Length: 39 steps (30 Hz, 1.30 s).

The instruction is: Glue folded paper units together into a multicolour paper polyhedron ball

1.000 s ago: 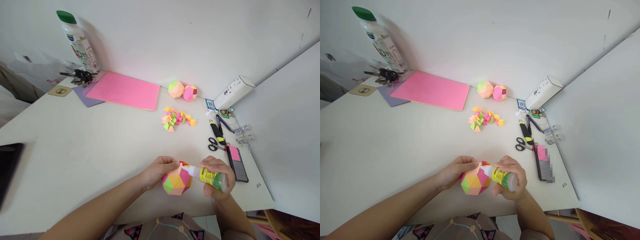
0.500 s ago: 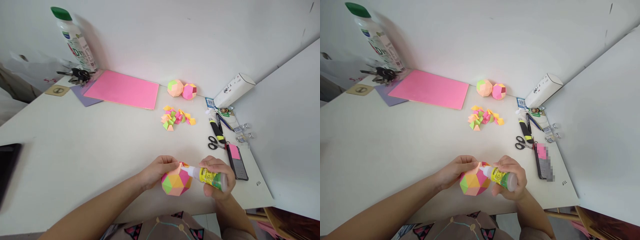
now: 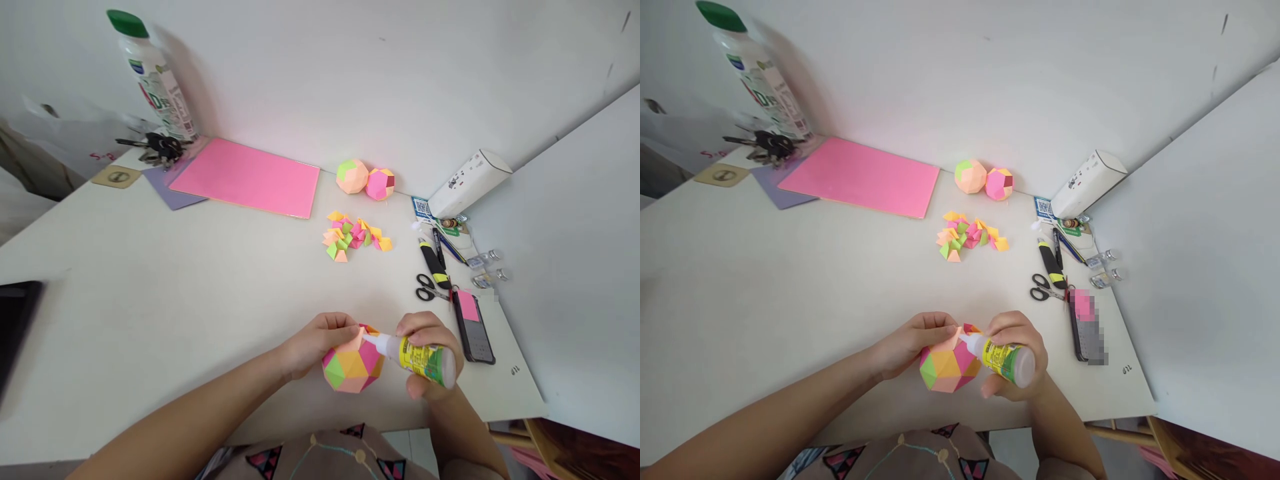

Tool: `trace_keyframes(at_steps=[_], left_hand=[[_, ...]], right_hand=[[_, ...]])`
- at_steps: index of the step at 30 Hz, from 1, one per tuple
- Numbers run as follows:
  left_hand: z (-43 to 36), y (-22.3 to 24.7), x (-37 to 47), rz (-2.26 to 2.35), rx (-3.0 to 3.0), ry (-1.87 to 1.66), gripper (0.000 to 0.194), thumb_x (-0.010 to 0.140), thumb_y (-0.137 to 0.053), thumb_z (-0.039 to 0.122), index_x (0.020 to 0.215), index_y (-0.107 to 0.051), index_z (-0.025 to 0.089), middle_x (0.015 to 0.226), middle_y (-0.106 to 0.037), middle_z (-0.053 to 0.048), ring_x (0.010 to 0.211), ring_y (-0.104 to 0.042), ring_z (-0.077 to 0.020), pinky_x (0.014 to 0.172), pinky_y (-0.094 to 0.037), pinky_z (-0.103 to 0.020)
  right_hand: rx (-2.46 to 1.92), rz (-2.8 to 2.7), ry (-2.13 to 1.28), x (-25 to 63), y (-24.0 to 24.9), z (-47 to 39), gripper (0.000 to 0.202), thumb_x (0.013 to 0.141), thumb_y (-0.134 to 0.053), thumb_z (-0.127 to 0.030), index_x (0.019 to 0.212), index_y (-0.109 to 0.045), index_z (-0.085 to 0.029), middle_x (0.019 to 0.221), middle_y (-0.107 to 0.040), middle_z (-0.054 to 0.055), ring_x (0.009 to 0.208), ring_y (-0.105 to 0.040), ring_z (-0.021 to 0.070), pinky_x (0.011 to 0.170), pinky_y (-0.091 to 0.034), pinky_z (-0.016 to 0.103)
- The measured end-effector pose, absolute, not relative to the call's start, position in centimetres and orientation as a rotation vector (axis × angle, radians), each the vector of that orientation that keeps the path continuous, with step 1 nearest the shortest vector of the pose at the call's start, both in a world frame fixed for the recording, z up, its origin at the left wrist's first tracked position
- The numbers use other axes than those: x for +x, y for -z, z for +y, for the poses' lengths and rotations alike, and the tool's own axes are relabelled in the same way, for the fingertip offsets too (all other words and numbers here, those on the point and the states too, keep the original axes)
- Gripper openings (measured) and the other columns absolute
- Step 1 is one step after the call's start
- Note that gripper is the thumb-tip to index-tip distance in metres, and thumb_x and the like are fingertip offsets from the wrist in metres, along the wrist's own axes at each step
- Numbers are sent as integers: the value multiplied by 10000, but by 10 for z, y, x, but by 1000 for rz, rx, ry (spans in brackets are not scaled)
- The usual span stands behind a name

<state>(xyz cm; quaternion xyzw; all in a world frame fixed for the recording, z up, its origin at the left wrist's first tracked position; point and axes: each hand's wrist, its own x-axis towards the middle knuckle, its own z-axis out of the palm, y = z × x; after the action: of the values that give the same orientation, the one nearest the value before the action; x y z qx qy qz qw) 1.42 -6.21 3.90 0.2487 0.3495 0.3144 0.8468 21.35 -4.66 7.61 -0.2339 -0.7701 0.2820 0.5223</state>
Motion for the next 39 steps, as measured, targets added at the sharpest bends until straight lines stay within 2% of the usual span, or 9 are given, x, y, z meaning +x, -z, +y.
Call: trace_keyframes(at_steps=[6, 17, 39], left_hand=[[-62, -39, 15, 753, 543, -671, 364, 657, -739, 467, 702, -593, 137, 650, -582, -1, 559, -499, -90, 534, -354, -215], [-62, -39, 15, 777, 589, -664, 408, 641, -735, 510, 698, -594, 132, 631, -571, -2, 550, -485, -95, 532, -342, -224], [-63, -37, 16, 756, 567, -664, 396, 639, -750, 494, 718, -618, 129, 666, -602, -20, 570, -515, -104, 537, -371, -225]], right_hand=[[-584, -1850, -689, 211, -83, -47, 408, 751, -683, -495, 1026, -599, -206, 812, -655, 76, 677, -633, 201, 550, -536, 320], [-619, -1848, -656, 212, -80, -47, 434, 726, -699, -515, 1026, -617, -211, 819, -685, 85, 677, -658, 210, 580, -552, 340], [-581, -1840, -761, 213, -79, -48, 432, 711, -719, -503, 1015, -630, -210, 796, -697, 83, 655, -662, 205, 563, -545, 327]])
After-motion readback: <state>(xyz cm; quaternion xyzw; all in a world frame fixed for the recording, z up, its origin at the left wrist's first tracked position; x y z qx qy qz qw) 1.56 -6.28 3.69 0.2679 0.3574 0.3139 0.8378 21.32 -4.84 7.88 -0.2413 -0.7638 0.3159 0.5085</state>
